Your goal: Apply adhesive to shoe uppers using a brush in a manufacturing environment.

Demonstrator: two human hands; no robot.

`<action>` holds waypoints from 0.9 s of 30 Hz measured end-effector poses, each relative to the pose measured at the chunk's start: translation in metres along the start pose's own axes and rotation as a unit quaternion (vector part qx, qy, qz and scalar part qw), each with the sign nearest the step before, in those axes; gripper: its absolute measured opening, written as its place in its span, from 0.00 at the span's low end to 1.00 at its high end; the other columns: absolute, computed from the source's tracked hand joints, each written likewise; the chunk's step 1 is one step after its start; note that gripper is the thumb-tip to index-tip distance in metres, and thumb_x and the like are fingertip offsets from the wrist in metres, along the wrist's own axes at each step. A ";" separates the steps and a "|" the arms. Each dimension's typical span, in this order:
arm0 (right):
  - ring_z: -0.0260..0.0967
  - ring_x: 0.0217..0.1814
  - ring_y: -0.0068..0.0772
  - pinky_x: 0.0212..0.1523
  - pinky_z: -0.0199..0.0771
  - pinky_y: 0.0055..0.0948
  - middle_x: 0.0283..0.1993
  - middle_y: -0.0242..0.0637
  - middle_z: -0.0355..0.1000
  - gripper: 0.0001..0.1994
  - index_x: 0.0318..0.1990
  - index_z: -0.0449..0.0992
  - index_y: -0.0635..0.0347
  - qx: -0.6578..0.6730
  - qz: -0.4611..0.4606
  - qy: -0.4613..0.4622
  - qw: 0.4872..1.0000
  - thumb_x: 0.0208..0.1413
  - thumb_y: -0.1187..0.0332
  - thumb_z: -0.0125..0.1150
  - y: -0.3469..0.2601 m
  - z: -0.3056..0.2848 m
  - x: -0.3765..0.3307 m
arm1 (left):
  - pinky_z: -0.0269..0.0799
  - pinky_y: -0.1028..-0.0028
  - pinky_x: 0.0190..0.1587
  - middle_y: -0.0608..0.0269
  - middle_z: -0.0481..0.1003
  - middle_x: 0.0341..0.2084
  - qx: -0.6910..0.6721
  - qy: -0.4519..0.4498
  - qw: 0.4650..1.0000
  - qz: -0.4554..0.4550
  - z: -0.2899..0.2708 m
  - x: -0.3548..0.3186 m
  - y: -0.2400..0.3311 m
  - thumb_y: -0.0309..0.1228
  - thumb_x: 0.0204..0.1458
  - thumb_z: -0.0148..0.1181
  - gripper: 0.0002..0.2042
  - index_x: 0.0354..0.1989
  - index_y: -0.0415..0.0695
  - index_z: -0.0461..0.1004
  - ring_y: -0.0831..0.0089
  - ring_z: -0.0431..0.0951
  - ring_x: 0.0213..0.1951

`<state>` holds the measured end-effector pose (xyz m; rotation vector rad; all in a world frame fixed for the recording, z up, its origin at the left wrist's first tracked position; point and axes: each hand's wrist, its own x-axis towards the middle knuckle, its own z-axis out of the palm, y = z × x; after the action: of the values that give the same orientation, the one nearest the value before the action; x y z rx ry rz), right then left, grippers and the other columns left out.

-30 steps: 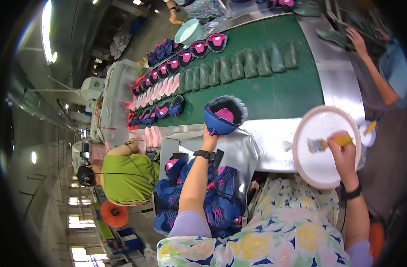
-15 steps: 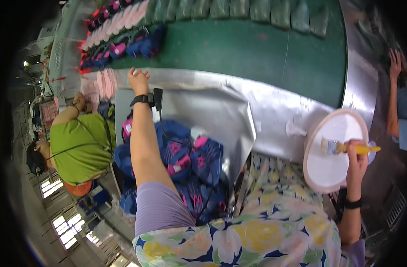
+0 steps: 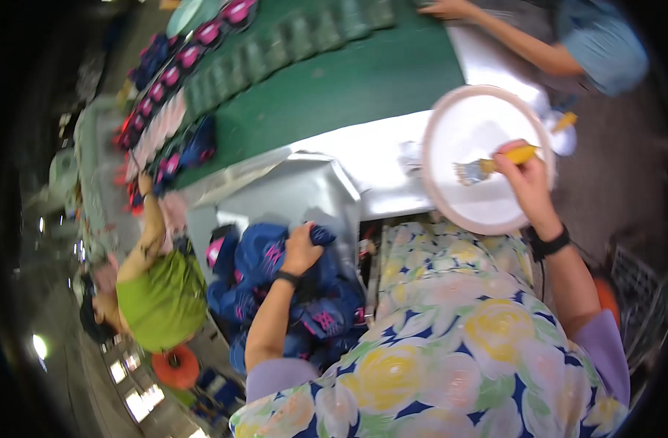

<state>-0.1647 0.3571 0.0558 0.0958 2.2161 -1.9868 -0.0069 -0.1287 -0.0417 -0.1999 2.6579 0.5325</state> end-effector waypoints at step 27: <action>0.71 0.40 0.45 0.43 0.71 0.38 0.35 0.43 0.71 0.08 0.36 0.70 0.61 -0.267 -0.194 -0.068 0.941 0.54 0.69 0.63 0.008 -0.029 0.012 | 0.71 0.61 0.60 0.50 0.68 0.59 -0.627 0.021 0.778 0.003 -0.088 0.108 0.050 0.41 0.66 0.40 0.22 0.65 0.44 0.61 0.61 0.71 0.59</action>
<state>-0.1775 0.3865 0.0490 -0.5656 2.7419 -1.3949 -0.1486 -0.1238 0.0027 -0.5584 1.8614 2.2145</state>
